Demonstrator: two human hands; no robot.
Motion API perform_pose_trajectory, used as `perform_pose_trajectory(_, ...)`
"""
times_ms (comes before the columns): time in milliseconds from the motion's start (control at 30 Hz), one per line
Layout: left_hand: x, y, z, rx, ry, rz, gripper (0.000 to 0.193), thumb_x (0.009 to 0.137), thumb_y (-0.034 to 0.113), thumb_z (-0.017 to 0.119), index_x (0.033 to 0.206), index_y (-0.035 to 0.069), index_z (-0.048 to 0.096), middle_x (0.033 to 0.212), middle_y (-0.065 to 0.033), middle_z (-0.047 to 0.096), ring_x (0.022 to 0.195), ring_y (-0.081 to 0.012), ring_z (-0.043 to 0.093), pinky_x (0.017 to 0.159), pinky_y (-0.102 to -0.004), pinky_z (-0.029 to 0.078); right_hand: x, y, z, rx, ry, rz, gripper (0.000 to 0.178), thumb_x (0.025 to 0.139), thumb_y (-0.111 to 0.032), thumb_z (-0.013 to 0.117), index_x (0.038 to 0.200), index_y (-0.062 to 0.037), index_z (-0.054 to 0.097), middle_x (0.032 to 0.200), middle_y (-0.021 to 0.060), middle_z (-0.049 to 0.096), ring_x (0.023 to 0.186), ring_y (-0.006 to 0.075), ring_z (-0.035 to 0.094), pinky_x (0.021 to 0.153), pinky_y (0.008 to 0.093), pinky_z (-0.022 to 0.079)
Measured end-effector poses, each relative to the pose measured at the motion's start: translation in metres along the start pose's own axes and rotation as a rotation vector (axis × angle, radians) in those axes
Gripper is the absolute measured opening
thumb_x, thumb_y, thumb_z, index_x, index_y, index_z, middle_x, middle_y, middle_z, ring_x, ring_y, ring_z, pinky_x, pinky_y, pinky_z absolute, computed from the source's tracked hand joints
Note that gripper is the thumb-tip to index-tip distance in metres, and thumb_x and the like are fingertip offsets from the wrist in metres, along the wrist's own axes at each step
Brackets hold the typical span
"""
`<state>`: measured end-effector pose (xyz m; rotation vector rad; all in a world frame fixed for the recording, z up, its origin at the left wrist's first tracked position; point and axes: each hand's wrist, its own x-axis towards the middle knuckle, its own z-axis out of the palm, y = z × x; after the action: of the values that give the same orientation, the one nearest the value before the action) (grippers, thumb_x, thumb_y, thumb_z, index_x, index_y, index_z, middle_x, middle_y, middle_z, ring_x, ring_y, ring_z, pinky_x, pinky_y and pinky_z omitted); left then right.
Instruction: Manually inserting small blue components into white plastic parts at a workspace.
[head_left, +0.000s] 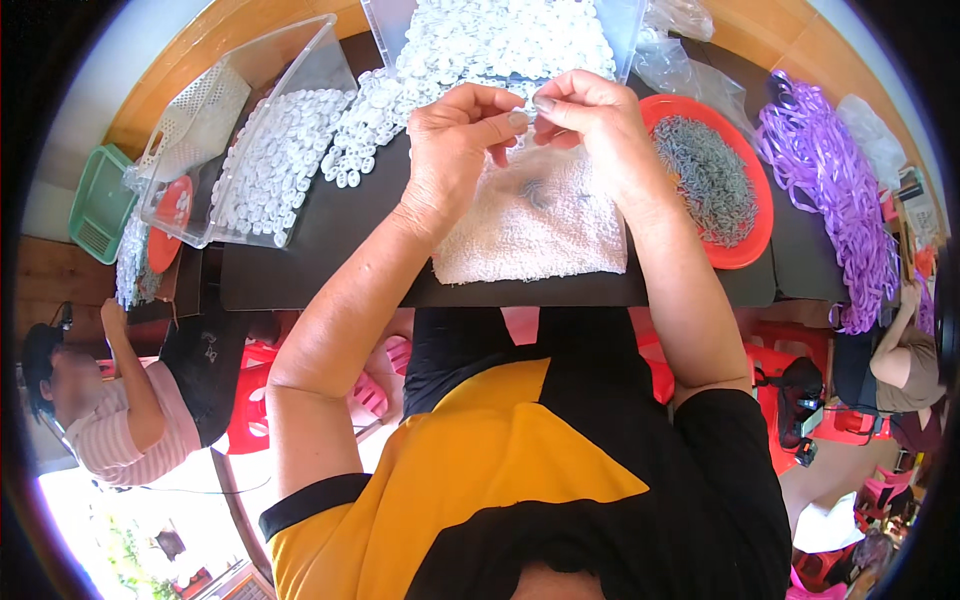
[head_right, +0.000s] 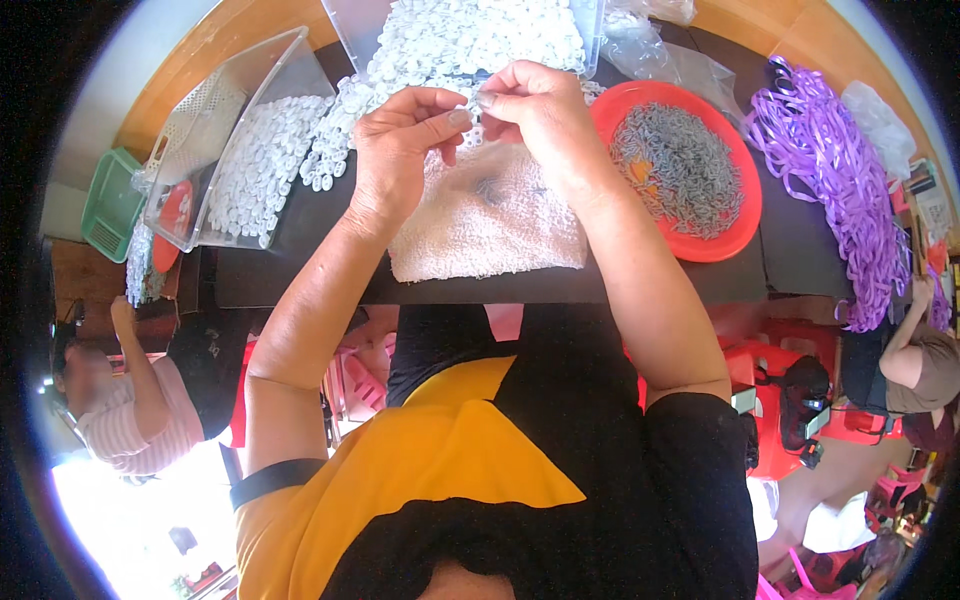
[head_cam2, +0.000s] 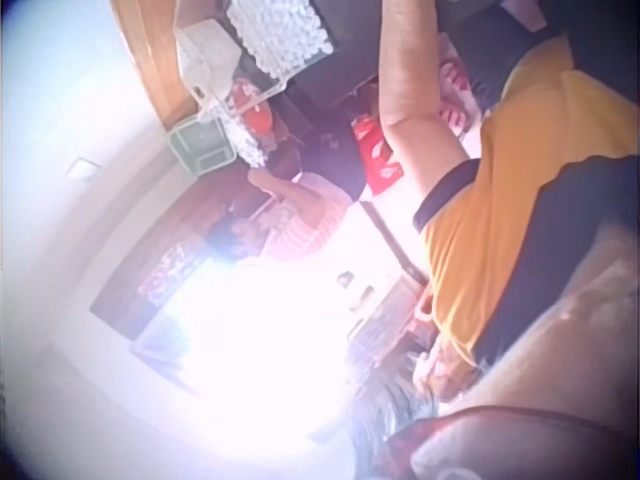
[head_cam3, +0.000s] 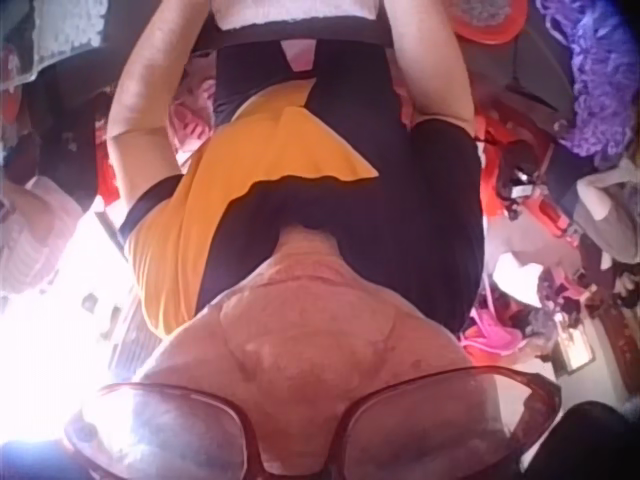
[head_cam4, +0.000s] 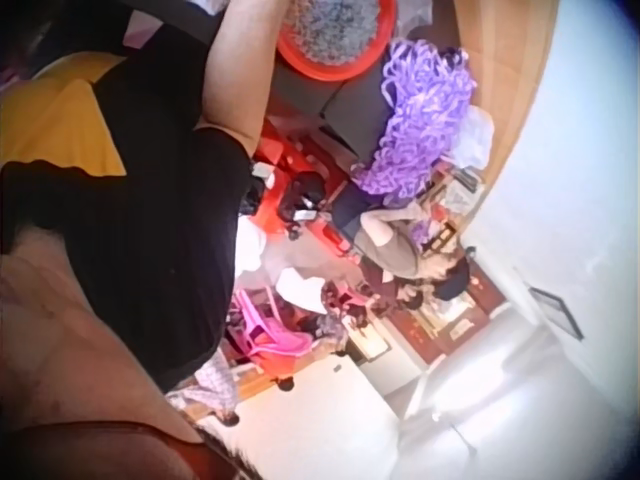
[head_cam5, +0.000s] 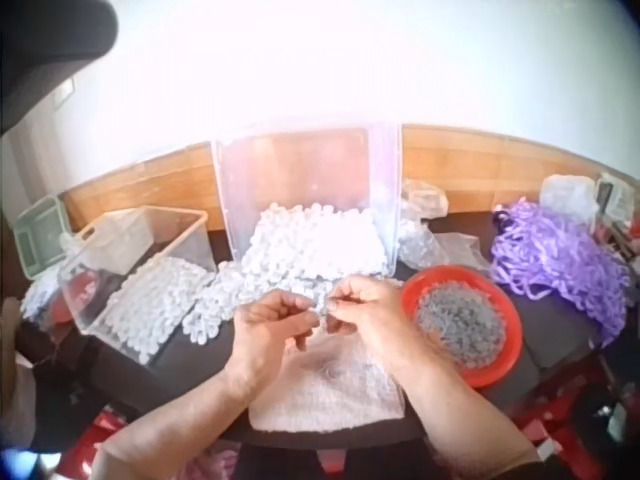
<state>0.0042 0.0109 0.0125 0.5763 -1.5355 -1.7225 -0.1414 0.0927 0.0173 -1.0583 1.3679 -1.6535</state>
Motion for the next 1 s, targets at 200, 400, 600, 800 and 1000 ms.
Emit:
perform_pose_trajectory(200, -0.003, -0.013, 0.002, 0.046, 0.014, 0.112, 0.01, 0.081, -0.002, 0.069, 0.091, 0.0, 0.067, 0.08, -0.0043, 0.065, 0.064, -0.0094, 0.055, 0.057, -0.0226, 0.044, 0.0, 0.002, -0.002, 0.166, -0.086, 0.16, 0.011, 0.089, -0.008, 0.057, 0.093, 0.0004, 0.062, 0.081, 0.009, 0.065, 0.068, 0.0176, 0.065, 0.062, 0.0238, 0.05)
perform_pose_trajectory(400, -0.006, -0.014, -0.005, 0.037, 0.034, 0.127, 0.011, 0.08, -0.003, 0.069, 0.09, 0.001, 0.068, 0.082, -0.0041, 0.066, 0.065, -0.0088, 0.054, 0.057, -0.0221, 0.044, 0.006, 0.011, -0.005, 0.331, -0.204, 0.222, 0.011, 0.089, -0.006, 0.056, 0.094, 0.002, 0.061, 0.082, 0.0112, 0.066, 0.072, 0.0214, 0.067, 0.063, 0.0249, 0.05)
perform_pose_trajectory(600, -0.006, -0.012, -0.001, 0.046, 0.063, 0.112, 0.013, 0.081, 0.0, 0.07, 0.093, -0.001, 0.066, 0.082, -0.0054, 0.066, 0.064, -0.0087, 0.054, 0.057, -0.0217, 0.043, 0.005, 0.017, -0.002, 0.351, -0.17, 0.141, 0.01, 0.089, -0.006, 0.058, 0.095, 0.0016, 0.062, 0.084, 0.01, 0.066, 0.076, 0.0208, 0.067, 0.067, 0.0268, 0.051)
perform_pose_trajectory(800, -0.009, -0.013, -0.003, 0.008, 0.07, 0.074, 0.014, 0.084, 0.003, 0.069, 0.095, -0.003, 0.065, 0.08, -0.0069, 0.066, 0.064, -0.0095, 0.055, 0.056, -0.0221, 0.043, -0.004, 0.008, 0.012, 0.099, -0.048, -0.011, 0.009, 0.089, -0.006, 0.06, 0.094, 0.0003, 0.063, 0.085, 0.0072, 0.066, 0.077, 0.0153, 0.065, 0.072, 0.026, 0.05)
perform_pose_trajectory(1000, -0.01, -0.011, -0.002, -0.131, 0.087, 0.018, 0.012, 0.088, 0.004, 0.064, 0.096, -0.004, 0.064, 0.078, -0.0077, 0.064, 0.063, -0.0114, 0.056, 0.056, -0.0229, 0.044, -0.007, 0.01, 0.02, -0.007, 0.006, -0.1, 0.008, 0.088, -0.007, 0.063, 0.094, -0.0013, 0.064, 0.083, 0.0041, 0.066, 0.076, 0.0121, 0.063, 0.071, 0.0249, 0.048)
